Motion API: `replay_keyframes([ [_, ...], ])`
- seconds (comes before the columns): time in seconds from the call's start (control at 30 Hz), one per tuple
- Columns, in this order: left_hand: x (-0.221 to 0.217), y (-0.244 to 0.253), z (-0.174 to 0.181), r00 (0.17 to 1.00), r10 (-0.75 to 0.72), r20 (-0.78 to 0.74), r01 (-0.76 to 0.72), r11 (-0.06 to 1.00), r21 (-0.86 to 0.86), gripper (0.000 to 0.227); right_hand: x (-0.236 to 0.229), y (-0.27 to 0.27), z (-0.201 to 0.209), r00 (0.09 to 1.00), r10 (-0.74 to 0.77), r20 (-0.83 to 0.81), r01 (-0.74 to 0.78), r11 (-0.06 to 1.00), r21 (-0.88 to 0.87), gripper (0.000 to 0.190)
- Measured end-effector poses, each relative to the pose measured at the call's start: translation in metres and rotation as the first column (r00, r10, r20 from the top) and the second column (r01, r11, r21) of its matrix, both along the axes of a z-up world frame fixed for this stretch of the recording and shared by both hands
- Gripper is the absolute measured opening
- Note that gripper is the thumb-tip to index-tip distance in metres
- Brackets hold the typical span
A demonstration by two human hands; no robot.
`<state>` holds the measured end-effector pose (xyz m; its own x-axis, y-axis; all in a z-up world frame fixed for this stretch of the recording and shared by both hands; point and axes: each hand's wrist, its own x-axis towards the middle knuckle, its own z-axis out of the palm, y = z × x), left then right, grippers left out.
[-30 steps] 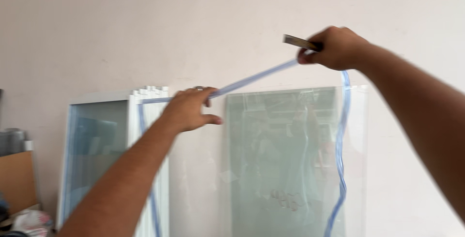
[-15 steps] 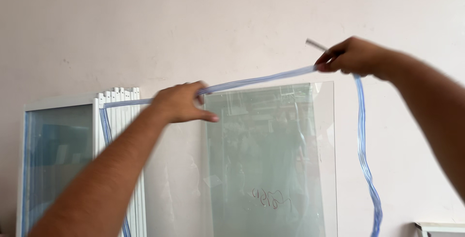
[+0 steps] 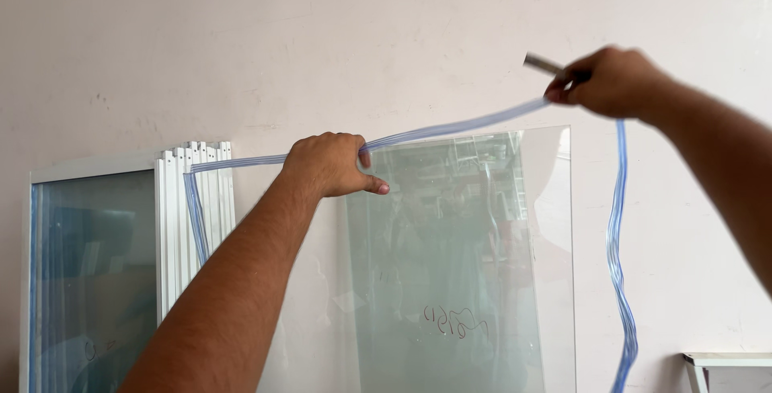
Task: The person applies a blue sealant strip along the edges of a large glass pane using a utility knife to cut and smooth the material. The person measures and cuts the sealant to fit the glass dimensions, then presses it along the perimeter.
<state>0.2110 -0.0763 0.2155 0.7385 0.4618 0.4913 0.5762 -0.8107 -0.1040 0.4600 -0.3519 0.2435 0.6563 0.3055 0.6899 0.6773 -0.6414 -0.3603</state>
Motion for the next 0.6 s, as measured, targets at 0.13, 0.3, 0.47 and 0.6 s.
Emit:
replay_keyframes([
  [0.13,0.009,-0.001,-0.008,0.998,-0.019,0.053,0.015,0.998,0.063,0.079,0.009,0.011,-0.018,0.997,0.028,-0.074,-0.028,1.000,0.000,0.032],
  [0.3,0.025,-0.016,-0.009,0.986,-0.126,0.111,0.114,0.988,0.105,0.089,0.005,0.016,-0.024,0.993,0.043,-0.108,-0.041,0.999,0.021,0.029],
  [0.47,0.059,-0.042,-0.008,0.977,-0.191,0.099,0.181,0.979,0.098,0.088,-0.006,0.008,-0.022,0.995,0.064,-0.078,-0.058,0.996,0.072,0.029],
  [0.6,0.067,-0.022,-0.028,0.908,-0.356,0.221,0.267,0.898,0.350,0.093,-0.021,-0.001,-0.012,0.998,0.063,-0.029,-0.059,0.991,0.123,0.029],
])
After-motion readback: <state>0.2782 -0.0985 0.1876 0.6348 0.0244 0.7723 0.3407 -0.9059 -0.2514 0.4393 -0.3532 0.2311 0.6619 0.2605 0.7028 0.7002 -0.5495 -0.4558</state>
